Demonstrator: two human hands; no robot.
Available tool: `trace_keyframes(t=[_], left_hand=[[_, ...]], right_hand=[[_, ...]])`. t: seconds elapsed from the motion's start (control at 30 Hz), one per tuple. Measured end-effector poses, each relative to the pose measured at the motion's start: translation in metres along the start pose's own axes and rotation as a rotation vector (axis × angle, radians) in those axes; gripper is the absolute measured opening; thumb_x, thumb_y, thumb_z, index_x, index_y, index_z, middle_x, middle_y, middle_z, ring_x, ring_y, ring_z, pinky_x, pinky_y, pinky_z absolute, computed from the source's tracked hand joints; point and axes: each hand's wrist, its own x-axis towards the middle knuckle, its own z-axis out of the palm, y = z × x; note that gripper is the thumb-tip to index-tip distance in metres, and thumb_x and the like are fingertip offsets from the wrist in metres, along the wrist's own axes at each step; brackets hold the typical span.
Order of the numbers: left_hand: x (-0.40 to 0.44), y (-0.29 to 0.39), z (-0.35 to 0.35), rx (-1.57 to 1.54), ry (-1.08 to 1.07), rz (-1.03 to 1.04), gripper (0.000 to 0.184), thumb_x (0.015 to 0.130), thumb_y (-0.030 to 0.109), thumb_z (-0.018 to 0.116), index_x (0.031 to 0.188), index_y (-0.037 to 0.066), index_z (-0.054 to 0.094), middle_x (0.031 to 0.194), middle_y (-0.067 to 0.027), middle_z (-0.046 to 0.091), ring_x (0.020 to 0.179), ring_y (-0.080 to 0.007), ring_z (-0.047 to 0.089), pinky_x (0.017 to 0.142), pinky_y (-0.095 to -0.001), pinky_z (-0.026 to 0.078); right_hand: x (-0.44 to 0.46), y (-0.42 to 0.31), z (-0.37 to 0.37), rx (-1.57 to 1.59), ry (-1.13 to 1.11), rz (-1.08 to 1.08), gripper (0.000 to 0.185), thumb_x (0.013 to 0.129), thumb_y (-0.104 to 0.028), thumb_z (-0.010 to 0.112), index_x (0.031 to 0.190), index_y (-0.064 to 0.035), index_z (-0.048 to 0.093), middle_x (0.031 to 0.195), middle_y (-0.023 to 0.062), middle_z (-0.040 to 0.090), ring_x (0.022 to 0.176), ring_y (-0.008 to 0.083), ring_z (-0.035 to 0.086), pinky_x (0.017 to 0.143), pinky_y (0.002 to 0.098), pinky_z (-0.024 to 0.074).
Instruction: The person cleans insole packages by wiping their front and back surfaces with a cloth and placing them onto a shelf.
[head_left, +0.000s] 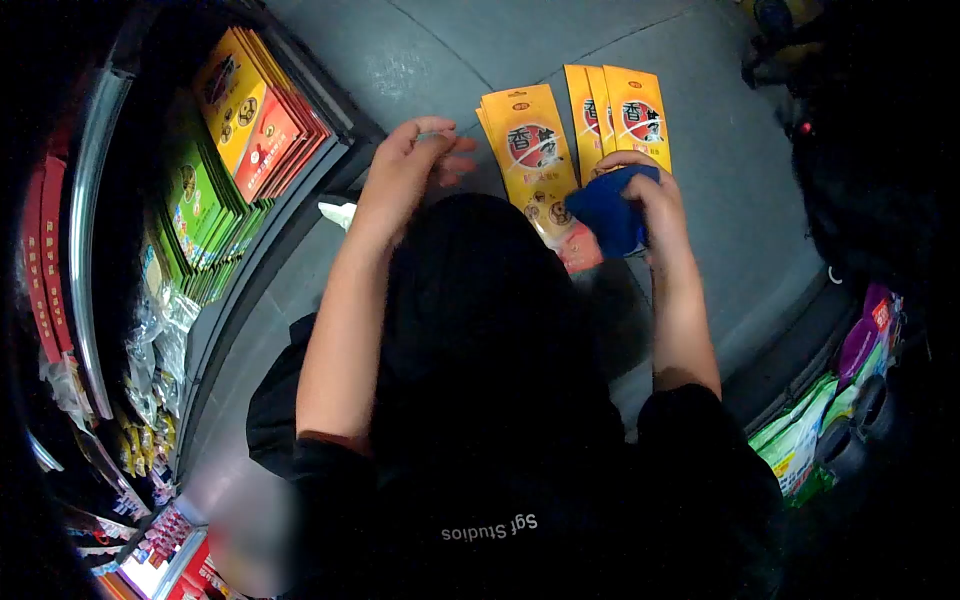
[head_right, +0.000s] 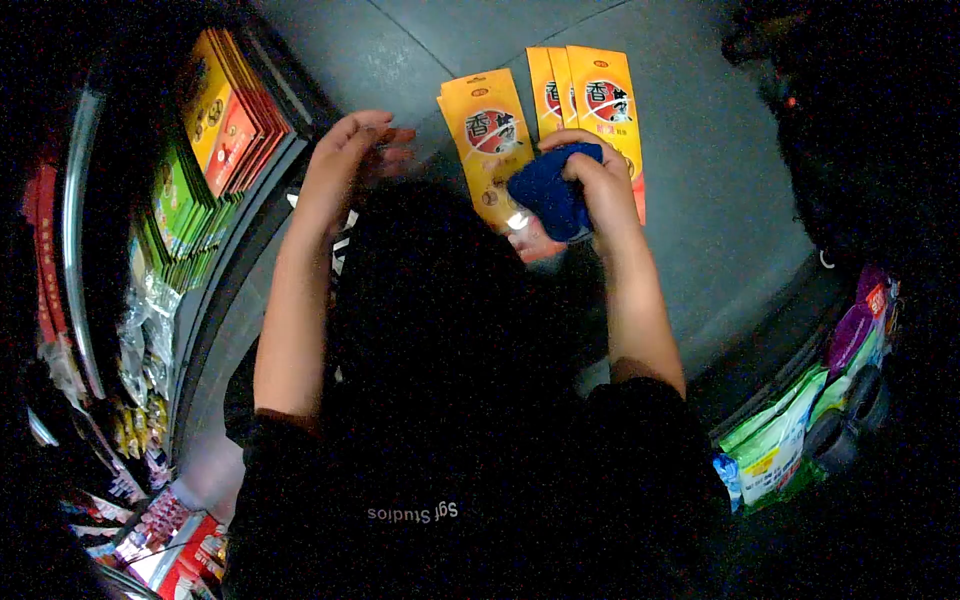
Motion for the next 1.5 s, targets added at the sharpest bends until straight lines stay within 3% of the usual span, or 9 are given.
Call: trace_keyframes(t=[0.3,0.53,0.67,0.77,0.83,1.17,1.33,1.4,1.5], left_hand=[[0.079,-0.066,-0.001,0.540,-0.552,-0.223,0.039,0.088,0.030,0.054,0.116,0.003,0.055,0.102,-0.0070,0.061,0.094,-0.0170,0.057,0.083,-0.0292,0.046],[0.085,-0.083,-0.007,0.483,-0.756,-0.269,0.045,0.088,0.032,0.055,0.120,0.001,0.052,0.109,-0.0103,0.060,0.098,-0.0170,0.057,0.088,-0.0293,0.044],[0.091,-0.103,-0.011,0.307,-0.690,-0.314,0.043,0.089,0.032,0.054,0.119,0.001,0.053,0.107,-0.0080,0.061,0.095,-0.0151,0.057,0.088,-0.0282,0.044],[0.090,-0.110,-0.023,0.466,-0.766,0.178,0.031,0.085,0.026,0.056,0.106,0.003,0.058,0.092,-0.0060,0.063,0.083,-0.0146,0.057,0.078,-0.0278,0.045],[0.069,-0.082,-0.020,0.127,-0.386,-0.171,0.030,0.086,0.022,0.054,0.110,0.004,0.057,0.098,-0.0073,0.063,0.089,-0.0142,0.057,0.079,-0.0277,0.045],[-0.041,-0.003,-0.040,-0.260,-0.077,0.145,0.039,0.089,0.026,0.049,0.121,0.004,0.050,0.111,-0.0134,0.059,0.099,-0.0191,0.055,0.086,-0.0310,0.043],[-0.119,-0.001,-0.053,-0.991,-0.445,0.369,0.072,0.086,0.059,0.040,0.132,0.004,0.038,0.128,-0.0176,0.047,0.115,-0.0268,0.047,0.096,-0.0401,0.037],[-0.158,-0.003,-0.056,-0.689,0.119,0.244,0.086,0.080,0.072,0.033,0.136,0.007,0.034,0.135,-0.0172,0.041,0.121,-0.0338,0.041,0.100,-0.0478,0.034],[-0.182,-0.041,-0.094,-1.382,-0.289,0.557,0.096,0.075,0.079,0.027,0.140,0.008,0.024,0.138,-0.0189,0.035,0.123,-0.0364,0.039,0.100,-0.0503,0.034]], right_hand=[[0.060,0.047,0.012,-1.054,-0.086,0.174,0.046,0.075,-0.035,0.066,0.101,0.0037,0.061,0.090,0.0221,0.065,0.083,0.0316,0.064,0.075,0.0367,0.0492],[0.071,0.059,0.014,-1.072,-0.049,0.214,0.043,0.074,-0.033,0.068,0.099,0.0012,0.062,0.091,0.0217,0.065,0.084,0.0319,0.064,0.076,0.0374,0.0492],[0.074,0.051,0.011,-0.665,-0.202,0.286,0.023,0.075,-0.019,0.067,0.089,-0.0009,0.064,0.074,0.0046,0.062,0.064,0.0103,0.055,0.057,0.0238,0.0440],[0.068,0.026,0.001,-0.655,-0.169,0.104,0.019,0.074,-0.016,0.066,0.087,-0.0027,0.064,0.074,0.0034,0.061,0.065,0.0101,0.055,0.059,0.0227,0.0439],[0.057,-0.006,-0.002,-0.511,-0.042,0.097,0.013,0.074,-0.014,0.063,0.083,-0.0047,0.061,0.074,0.0007,0.058,0.065,0.0094,0.054,0.060,0.0216,0.0425],[-0.009,-0.132,0.039,0.407,-0.079,-0.418,0.047,0.076,-0.018,0.048,0.117,0.0038,0.047,0.114,0.0189,0.057,0.103,0.0303,0.057,0.094,0.0381,0.0414],[-0.060,-0.080,0.157,0.354,-0.428,0.038,0.037,0.067,-0.013,0.059,0.101,0.0017,0.057,0.092,0.0120,0.063,0.085,0.0229,0.060,0.082,0.0324,0.0458],[-0.069,-0.040,0.189,0.171,-0.406,0.137,0.034,0.064,-0.009,0.066,0.096,-0.0015,0.060,0.088,0.0074,0.063,0.080,0.0168,0.058,0.076,0.0274,0.0440],[-0.086,-0.015,0.236,-0.001,-0.727,0.294,0.021,0.068,-0.007,0.066,0.088,-0.0022,0.062,0.082,0.0032,0.063,0.081,0.0118,0.056,0.077,0.0247,0.0426]])
